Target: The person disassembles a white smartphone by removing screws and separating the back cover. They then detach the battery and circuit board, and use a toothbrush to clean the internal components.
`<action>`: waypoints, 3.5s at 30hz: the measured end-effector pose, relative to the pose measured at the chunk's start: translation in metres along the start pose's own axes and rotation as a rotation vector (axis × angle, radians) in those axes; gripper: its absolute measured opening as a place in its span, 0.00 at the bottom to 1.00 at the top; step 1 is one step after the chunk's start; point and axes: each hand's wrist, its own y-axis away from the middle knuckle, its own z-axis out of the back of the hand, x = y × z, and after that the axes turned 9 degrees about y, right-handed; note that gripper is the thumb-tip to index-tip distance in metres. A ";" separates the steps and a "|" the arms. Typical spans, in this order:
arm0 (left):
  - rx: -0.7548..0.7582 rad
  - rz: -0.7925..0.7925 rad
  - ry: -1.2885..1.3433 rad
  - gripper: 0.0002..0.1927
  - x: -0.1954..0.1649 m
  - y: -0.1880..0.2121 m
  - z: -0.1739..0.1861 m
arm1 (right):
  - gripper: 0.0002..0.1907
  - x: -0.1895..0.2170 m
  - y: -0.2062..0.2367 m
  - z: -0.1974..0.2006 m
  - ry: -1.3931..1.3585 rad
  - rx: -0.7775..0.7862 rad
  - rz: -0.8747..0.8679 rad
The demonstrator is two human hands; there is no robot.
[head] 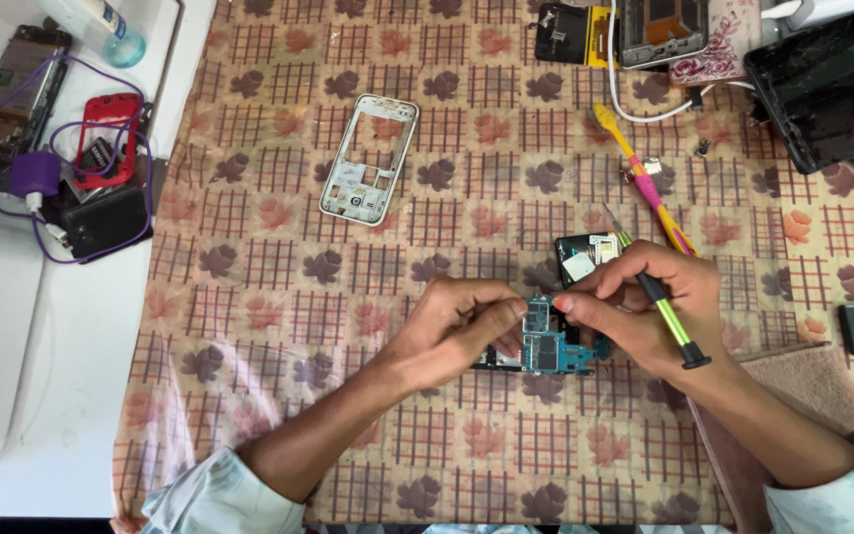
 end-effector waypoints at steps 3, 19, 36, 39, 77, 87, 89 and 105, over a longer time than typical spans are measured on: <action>0.009 -0.045 0.098 0.13 0.005 0.001 0.002 | 0.10 -0.001 0.001 -0.001 -0.005 0.008 0.025; -0.062 -0.135 -0.235 0.07 0.002 0.001 -0.001 | 0.11 0.007 -0.003 -0.002 0.147 0.005 0.097; -0.051 -0.176 -0.259 0.12 -0.004 0.001 -0.005 | 0.05 0.021 -0.005 -0.006 0.399 0.197 0.275; -0.019 -0.166 -0.245 0.15 -0.005 0.000 -0.004 | 0.05 0.023 -0.004 -0.006 0.402 0.167 0.234; -0.377 -0.302 -0.474 0.05 -0.023 0.001 -0.005 | 0.19 0.018 -0.008 -0.005 -0.058 0.123 -0.149; -0.348 -0.334 -0.547 0.03 -0.010 0.001 -0.007 | 0.13 0.022 0.001 -0.011 0.253 -0.005 0.043; -0.338 -0.318 -0.541 0.03 -0.009 0.000 -0.006 | 0.13 0.024 0.001 -0.013 0.316 -0.014 0.064; -0.169 -0.112 0.082 0.05 -0.014 -0.002 -0.012 | 0.15 0.010 -0.011 -0.002 0.170 0.017 0.208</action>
